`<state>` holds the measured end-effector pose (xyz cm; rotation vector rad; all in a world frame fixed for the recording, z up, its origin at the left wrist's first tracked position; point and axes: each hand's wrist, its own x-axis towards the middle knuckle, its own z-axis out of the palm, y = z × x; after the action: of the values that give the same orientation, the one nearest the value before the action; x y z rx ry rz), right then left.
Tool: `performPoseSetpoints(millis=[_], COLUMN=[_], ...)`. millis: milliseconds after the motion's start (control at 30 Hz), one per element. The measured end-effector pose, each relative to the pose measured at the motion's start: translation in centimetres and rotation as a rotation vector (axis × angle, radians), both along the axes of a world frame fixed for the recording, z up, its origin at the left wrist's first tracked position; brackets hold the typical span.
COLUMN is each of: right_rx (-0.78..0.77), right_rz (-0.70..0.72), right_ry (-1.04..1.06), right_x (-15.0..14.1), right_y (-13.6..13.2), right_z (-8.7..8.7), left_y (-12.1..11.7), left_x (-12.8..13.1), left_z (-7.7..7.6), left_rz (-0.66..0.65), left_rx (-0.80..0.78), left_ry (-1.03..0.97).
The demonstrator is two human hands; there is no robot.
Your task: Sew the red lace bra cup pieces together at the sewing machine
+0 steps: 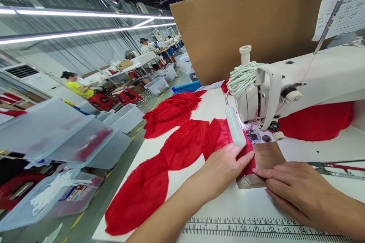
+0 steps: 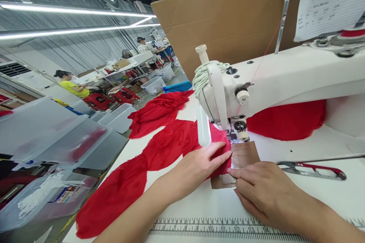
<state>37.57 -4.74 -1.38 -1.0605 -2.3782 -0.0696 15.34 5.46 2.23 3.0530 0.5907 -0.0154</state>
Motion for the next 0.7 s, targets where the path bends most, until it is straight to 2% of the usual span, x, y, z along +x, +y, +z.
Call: performPoseSetpoints(millis=[433, 700], right_rx=[-0.008, -0.030], right_rz=[-0.024, -0.053], right_ry=[0.005, 0.031], right_x=[0.0, -0.1], right_y=[0.0, 0.0], right_z=[-1.0, -1.8], left_y=[-0.4, -0.3], left_x=[0.4, 0.6], left_z=[0.2, -0.6], left_rz=[0.020, 0.015], left_rx=[0.019, 0.058], left_ry=[0.035, 0.032])
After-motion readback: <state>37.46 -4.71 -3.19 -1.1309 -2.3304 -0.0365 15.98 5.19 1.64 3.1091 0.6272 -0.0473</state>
